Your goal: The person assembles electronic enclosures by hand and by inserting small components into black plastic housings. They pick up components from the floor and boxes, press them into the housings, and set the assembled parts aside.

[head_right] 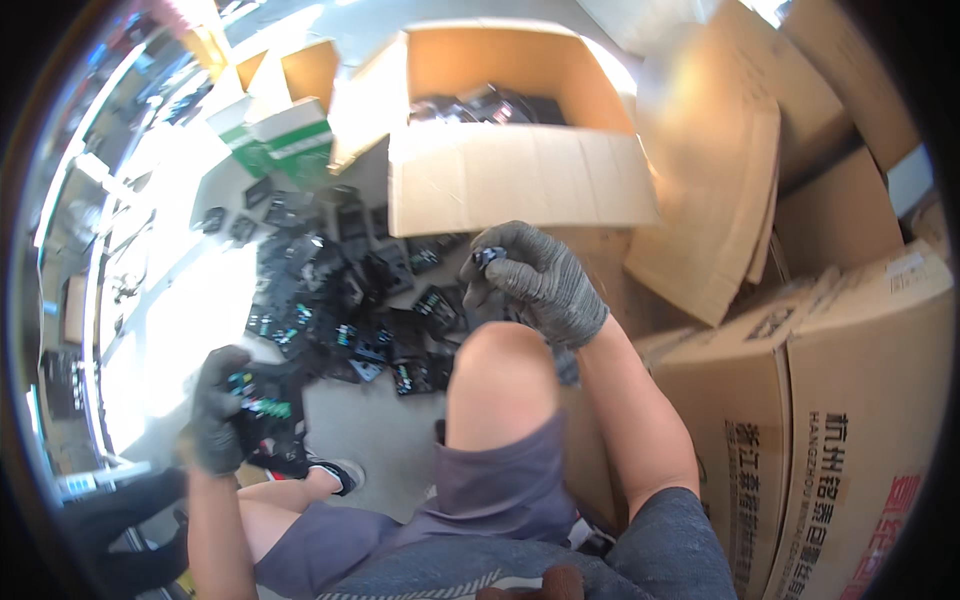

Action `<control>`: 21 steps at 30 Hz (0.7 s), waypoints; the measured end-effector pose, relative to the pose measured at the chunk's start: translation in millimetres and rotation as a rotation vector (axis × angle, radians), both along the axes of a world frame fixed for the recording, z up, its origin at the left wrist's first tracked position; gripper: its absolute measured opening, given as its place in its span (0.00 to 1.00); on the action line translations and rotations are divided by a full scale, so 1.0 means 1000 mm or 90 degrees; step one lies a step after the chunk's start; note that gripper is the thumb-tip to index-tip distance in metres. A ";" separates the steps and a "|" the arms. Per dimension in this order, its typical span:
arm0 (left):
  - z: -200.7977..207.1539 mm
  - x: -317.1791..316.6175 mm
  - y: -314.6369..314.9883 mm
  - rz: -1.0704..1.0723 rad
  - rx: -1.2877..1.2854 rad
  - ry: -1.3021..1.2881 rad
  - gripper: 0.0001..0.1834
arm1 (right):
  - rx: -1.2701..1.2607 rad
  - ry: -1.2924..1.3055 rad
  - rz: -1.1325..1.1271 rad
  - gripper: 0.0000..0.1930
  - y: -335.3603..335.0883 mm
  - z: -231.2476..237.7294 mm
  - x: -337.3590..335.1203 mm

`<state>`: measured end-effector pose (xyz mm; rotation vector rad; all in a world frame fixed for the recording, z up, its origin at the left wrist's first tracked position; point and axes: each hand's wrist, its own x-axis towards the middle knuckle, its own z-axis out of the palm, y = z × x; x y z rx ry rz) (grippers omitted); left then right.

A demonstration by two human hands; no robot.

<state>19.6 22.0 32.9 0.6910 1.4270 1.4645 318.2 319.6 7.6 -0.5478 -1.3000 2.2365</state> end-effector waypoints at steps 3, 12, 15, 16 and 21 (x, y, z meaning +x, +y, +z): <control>0.005 0.005 0.005 -0.014 0.105 0.187 0.22 | 0.085 -0.037 0.116 0.14 -0.024 0.048 -0.056; 0.001 -0.007 -0.021 0.133 0.079 0.340 0.15 | 0.376 -0.097 0.361 0.14 -0.133 0.041 -0.191; -0.020 -0.019 -0.031 0.148 0.077 0.469 0.19 | 0.232 -0.068 0.366 0.15 -0.144 0.022 -0.202; -0.021 -0.021 -0.033 0.141 0.059 0.511 0.20 | 0.227 -0.068 0.371 0.15 -0.144 0.016 -0.204; -0.015 -0.022 -0.037 0.140 0.046 0.475 0.21 | 0.248 -0.035 0.421 0.16 -0.140 0.008 -0.210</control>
